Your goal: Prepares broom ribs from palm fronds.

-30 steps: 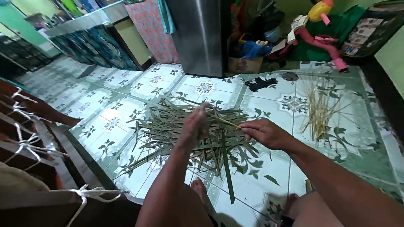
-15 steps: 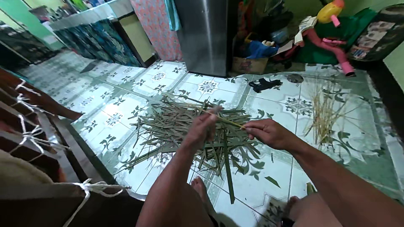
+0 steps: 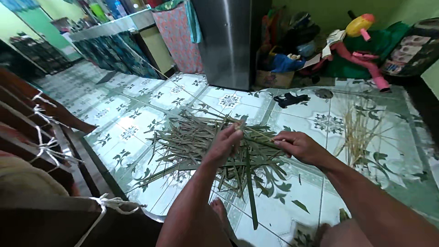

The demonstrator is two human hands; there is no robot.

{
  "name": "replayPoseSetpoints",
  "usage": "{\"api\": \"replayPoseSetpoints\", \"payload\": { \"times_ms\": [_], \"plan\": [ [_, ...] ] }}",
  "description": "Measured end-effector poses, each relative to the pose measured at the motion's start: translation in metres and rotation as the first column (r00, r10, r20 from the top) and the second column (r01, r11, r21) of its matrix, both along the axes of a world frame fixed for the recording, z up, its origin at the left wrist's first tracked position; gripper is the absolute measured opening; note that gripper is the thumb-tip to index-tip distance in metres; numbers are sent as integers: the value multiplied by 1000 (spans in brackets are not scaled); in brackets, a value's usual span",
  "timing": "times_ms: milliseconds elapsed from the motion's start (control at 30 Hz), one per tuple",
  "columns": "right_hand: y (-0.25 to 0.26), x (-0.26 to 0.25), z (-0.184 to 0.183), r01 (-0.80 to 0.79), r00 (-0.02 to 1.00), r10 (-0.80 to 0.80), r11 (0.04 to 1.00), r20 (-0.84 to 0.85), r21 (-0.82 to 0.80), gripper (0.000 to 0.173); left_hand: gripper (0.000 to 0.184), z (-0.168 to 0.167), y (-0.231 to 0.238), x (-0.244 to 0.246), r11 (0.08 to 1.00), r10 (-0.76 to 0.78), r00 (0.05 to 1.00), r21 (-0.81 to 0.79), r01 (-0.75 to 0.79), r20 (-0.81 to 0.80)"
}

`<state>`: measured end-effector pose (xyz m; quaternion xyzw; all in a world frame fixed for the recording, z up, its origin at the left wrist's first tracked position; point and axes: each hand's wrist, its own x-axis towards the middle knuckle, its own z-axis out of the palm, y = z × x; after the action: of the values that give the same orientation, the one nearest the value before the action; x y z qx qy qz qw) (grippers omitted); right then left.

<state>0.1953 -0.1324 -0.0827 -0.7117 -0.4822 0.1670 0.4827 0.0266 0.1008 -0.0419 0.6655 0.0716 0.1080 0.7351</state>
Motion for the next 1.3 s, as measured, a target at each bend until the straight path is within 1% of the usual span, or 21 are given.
{"api": "replayPoseSetpoints", "payload": {
  "times_ms": [67, 167, 233, 267, 333, 400, 433, 467, 500, 600, 667, 733, 800, 833, 900, 967, 1033, 1100, 1200, 1233, 1300],
  "plan": [
    [-1, 4, -2, -4, 999, 2, 1000, 48, 28, 24, 40, 8, 9, -4, 996, 81, 996, -40, -79, 49],
    [-13, 16, -9, 25, 997, -25, 1000, 72, 1, 24, 38, 18, 54, -21, 960, 262, 932, -162, -227, 250],
    [-15, 17, -10, 48, 998, -47, 999, 46, -22, 23, 39, 16, 66, -25, 949, 295, 918, -190, -250, 265],
    [-14, 14, -10, 51, 998, -50, 998, 29, -26, 22, 40, 12, 60, -23, 961, 261, 936, -155, -229, 237],
    [-8, 5, -6, 30, 1000, -30, 999, 0, -10, 22, 43, 0, 30, -13, 992, 125, 988, -44, -121, 95],
    [-1, -7, -2, -6, 999, 7, 1000, -38, 15, 22, 41, -6, -7, -2, 997, -29, 998, 76, 34, -62],
    [2, -11, 1, -18, 999, 19, 999, -44, 33, 21, 40, -6, -17, 2, 991, -77, 993, 102, 86, -92],
    [3, -13, 3, -22, 999, 24, 999, -42, 45, 21, 40, -3, -18, 2, 993, -77, 994, 84, 84, -79],
    [3, -12, 4, -20, 999, 21, 999, -31, 49, 21, 40, 2, -11, -1, 998, -35, 999, 41, 36, -29],
    [-2, -2, -4, -3, 1000, 2, 999, 26, 41, 21, 44, 14, 34, -16, 987, 142, 970, -103, -124, 196],
    [-4, 1, -8, 8, 999, -10, 999, 46, 33, 21, 43, 13, 51, -22, 975, 189, 952, -164, -152, 239],
    [-1, -4, -6, 22, 999, -23, 1000, 42, 15, 21, 46, 5, 40, -20, 988, 126, 980, -111, -109, 156],
    [2, -9, -4, 31, 999, -32, 999, 34, 27, 21, 45, 0, 13, -12, 1000, 18, 1000, -24, -18, 4],
    [4, -10, -3, 25, 999, -26, 999, 23, 36, 21, 43, 0, 3, -9, 1000, -14, 999, 2, 14, -35],
    [4, -9, 0, 9, 1000, -8, 999, -6, 45, 21, 40, 3, 6, -8, 1000, -5, 1000, 12, 5, 16],
    [2, -5, 0, -9, 1000, 10, 999, -14, 45, 20, 42, 7, 27, -13, 997, 82, 987, -21, -80, 136],
    [0, -2, -1, -18, 1000, 19, 999, -11, 49, 20, 44, 9, 40, -16, 988, 148, 970, -68, -137, 194],
    [-1, -2, -3, -16, 1000, 17, 998, -20, 63, 19, 45, 3, 33, -14, 991, 122, 979, -72, -112, 164],
    [1, -8, 0, -13, 999, 16, 997, -34, 80, 18, 39, -5, -5, -5, 999, -37, 998, -17, 36, -41],
    [1, -9, 2, -21, 999, 24, 996, -37, 84, 18, 38, -4, -13, -3, 997, -74, 995, -14, 73, -72],
    [-1, -6, 4, -49, 998, 52, 996, -38, 72, 18, 40, 0, -4, -4, 997, -53, 999, -51, 53, 5]
  ]
}}
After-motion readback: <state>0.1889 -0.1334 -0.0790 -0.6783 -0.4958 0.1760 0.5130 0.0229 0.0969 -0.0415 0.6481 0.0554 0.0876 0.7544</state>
